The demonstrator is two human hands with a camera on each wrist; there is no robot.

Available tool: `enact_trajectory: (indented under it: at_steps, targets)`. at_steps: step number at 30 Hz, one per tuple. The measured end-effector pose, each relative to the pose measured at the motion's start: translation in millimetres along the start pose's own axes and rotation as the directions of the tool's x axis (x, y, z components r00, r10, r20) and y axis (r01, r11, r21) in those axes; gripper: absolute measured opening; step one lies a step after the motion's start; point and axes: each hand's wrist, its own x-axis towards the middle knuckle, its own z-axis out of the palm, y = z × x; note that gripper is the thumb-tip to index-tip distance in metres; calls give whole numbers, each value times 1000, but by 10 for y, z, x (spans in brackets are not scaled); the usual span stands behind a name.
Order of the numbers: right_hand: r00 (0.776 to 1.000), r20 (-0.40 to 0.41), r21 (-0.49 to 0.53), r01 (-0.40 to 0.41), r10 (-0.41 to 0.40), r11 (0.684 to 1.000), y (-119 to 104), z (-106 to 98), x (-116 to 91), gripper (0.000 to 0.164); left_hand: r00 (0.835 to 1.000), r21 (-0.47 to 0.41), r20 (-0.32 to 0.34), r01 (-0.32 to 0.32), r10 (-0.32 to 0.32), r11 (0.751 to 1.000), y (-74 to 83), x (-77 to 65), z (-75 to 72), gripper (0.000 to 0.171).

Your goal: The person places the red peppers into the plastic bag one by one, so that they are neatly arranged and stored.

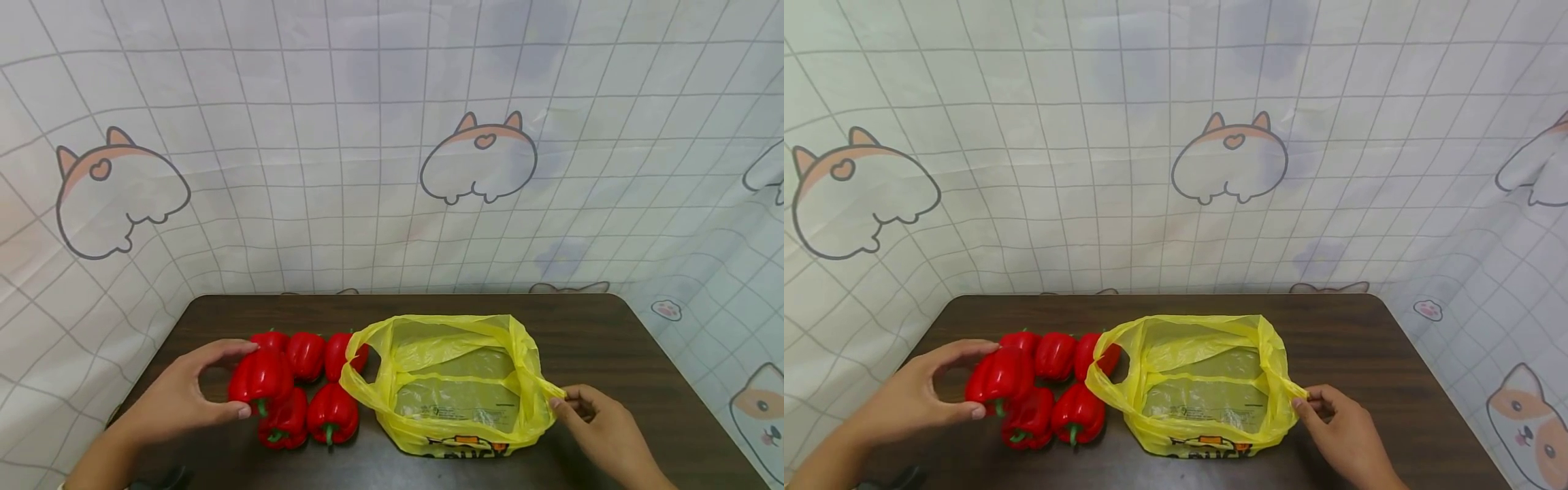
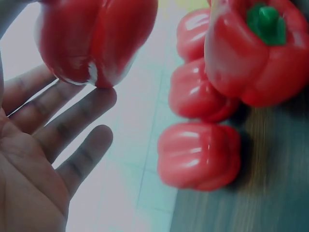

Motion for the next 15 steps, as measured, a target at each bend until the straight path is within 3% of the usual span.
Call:
enact_trajectory:
  at_steps: [7,15]
  targets:
    - [1000,3,13,-7,7,1000,14,5,-1,48,998,-81,2,-64,64,995,69,109,138,69]
    - [1000,-1,25,-5,5,1000,15,24,7,47,997,-202,34,-66,75,977,231,266,314,67]
